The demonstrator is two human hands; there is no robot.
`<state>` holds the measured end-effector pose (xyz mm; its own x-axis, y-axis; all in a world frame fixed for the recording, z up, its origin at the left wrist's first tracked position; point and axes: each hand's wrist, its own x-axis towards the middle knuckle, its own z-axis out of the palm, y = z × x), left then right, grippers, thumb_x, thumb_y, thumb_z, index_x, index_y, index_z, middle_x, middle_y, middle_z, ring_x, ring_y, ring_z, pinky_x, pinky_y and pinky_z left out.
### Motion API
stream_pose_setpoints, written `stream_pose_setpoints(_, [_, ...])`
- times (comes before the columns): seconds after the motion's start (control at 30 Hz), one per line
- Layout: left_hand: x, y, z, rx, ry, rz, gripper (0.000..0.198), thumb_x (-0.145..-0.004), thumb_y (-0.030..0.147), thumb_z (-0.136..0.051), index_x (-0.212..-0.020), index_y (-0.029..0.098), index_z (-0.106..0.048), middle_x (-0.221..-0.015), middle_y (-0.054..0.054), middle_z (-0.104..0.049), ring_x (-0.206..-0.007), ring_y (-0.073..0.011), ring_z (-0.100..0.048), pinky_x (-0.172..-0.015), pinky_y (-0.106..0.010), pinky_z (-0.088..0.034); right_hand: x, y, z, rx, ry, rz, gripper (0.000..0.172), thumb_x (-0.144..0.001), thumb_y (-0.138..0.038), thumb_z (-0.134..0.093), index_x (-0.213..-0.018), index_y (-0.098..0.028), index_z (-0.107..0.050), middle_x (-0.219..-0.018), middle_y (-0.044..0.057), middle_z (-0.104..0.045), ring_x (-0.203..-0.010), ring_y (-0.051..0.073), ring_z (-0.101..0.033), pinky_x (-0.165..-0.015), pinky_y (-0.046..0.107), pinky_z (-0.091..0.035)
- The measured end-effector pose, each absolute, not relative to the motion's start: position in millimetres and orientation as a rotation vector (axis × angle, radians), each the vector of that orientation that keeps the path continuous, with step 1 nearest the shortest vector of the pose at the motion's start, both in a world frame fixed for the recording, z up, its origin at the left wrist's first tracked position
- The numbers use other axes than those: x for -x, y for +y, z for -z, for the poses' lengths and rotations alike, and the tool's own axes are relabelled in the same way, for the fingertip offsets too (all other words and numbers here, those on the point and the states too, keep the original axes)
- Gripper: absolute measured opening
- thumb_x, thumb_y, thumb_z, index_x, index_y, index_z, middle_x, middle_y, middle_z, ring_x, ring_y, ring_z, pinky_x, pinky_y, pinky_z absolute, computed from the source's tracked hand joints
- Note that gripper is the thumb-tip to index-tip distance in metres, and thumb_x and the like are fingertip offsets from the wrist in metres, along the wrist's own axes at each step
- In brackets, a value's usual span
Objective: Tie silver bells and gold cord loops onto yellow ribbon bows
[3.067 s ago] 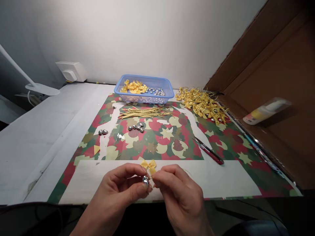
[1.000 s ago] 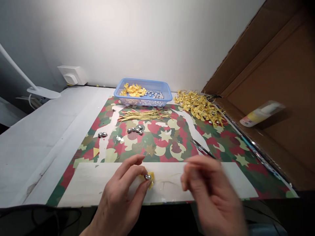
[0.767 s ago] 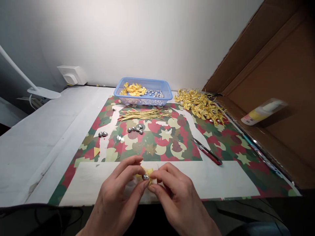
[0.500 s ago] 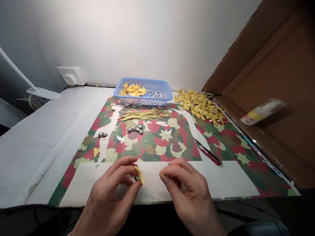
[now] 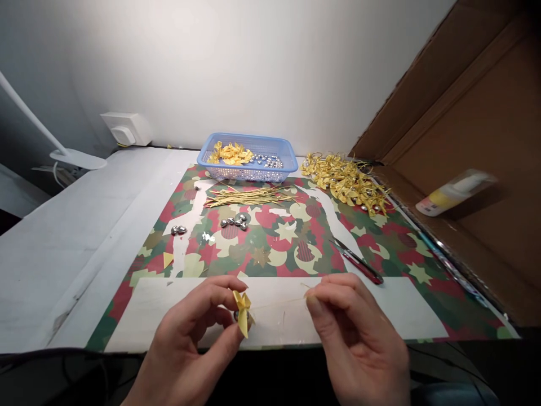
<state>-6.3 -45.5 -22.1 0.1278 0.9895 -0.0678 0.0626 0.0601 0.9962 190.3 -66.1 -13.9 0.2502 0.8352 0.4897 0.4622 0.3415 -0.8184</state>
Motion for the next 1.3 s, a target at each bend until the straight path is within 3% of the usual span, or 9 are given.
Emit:
stream_pose_setpoints(0.23, [16.5,-37.6,23.2,-0.973,0.949,-0.908,0.013,-0.078,0.031,-0.086,-0.076,0.021,-0.077,-0.109,-0.007,-0.066,-0.091,-0.0196,-0.065,-0.07,-0.019,-0.054,-219.1,-53.6,18.0,1.399,-1.394,-0.017,0.015,-0.094,-0.009,-0.065,-0.089,-0.024,-0.066,-0.087,0.001,-0.061,-0.079,0.015,-0.056,-0.066,0.028,-0.043])
stream_pose_setpoints(0.47, [17.8,-31.8,24.5,-0.777,0.924,-0.823,0.023,-0.067,0.032,-0.095,-0.086,0.023,-0.084,-0.103,-0.007,-0.075,-0.099,-0.0252,-0.07,-0.079,-0.024,-0.059,-239.8,-42.5,28.0,1.544,-1.326,0.033,0.01,-0.094,-0.021,-0.068,-0.084,-0.022,-0.068,-0.087,0.0,-0.063,-0.08,0.015,-0.059,-0.065,0.026,-0.044])
stream_pose_setpoints(0.6, [15.3,-30.1,21.1,-0.673,0.927,-0.815,0.021,-0.064,0.028,-0.097,-0.075,0.02,-0.081,-0.088,-0.006,-0.073,-0.095,-0.026,-0.073,-0.077,-0.025,-0.061,-244.5,-38.8,33.1,1.498,-1.05,-0.262,0.011,-0.09,-0.029,-0.074,-0.083,-0.021,-0.07,-0.079,-0.001,-0.059,-0.064,0.011,-0.053,-0.057,0.025,-0.041])
stream_pose_setpoints(0.73, [19.5,-26.6,19.0,-0.678,0.971,-0.857,0.028,-0.061,0.034,-0.099,-0.074,0.019,-0.08,-0.083,-0.005,-0.07,-0.085,-0.0229,-0.073,-0.066,-0.02,-0.059,-253.9,-32.5,33.4,1.202,-0.63,-0.641,0.019,-0.077,-0.031,-0.085,-0.083,-0.018,-0.073,-0.066,-0.004,-0.05,-0.054,0.007,-0.043,-0.048,0.021,-0.034])
stream_pose_setpoints(0.87, [25.6,-22.9,19.5,-0.783,1.062,-0.845,0.027,-0.065,0.035,-0.096,-0.07,0.017,-0.077,-0.082,-0.005,-0.069,-0.084,-0.0231,-0.074,-0.066,-0.019,-0.058,-264.1,-27.1,30.9,1.117,-0.528,-0.707,0.025,-0.069,-0.033,-0.088,-0.081,-0.017,-0.072,-0.075,-0.003,-0.051,-0.056,0.005,-0.041,-0.045,0.017,-0.033])
stream_pose_setpoints(1.0, [27.4,-21.1,19.8,-0.889,1.101,-0.825,0.024,-0.07,0.032,-0.093,-0.069,0.018,-0.075,-0.081,-0.005,-0.072,-0.081,-0.0211,-0.072,-0.069,-0.021,-0.059,-275.3,-24.8,34.6,1.13,-0.493,-0.63,0.027,-0.068,-0.034,-0.087,-0.085,-0.018,-0.074,-0.083,-0.001,-0.056,-0.063,0.007,-0.049,-0.05,0.018,-0.039])
stream_pose_setpoints(1.17, [28.4,-18.0,17.7,-0.965,1.094,-0.838,0.019,-0.076,0.03,-0.089,-0.071,0.018,-0.075,-0.081,-0.004,-0.073,-0.076,-0.0172,-0.068,-0.067,-0.02,-0.057,-291.8,-26.9,45.3,1.296,-0.552,-0.37,0.024,-0.078,-0.034,-0.08,-0.098,-0.02,-0.078,-0.076,-0.001,-0.061,-0.069,0.013,-0.057,-0.062,0.028,-0.048])
stream_pose_setpoints(1.3, [28.9,-17.6,15.6,-0.932,1.021,-0.844,0.017,-0.076,0.028,-0.089,-0.072,0.018,-0.075,-0.079,-0.004,-0.073,-0.071,-0.0144,-0.066,-0.065,-0.018,-0.056,-299.9,-35.6,49.7,1.556,-0.763,-0.085,0.023,-0.085,-0.03,-0.076,-0.104,-0.019,-0.08,-0.085,0.004,-0.068,-0.071,0.019,-0.06,-0.074,0.038,-0.049])
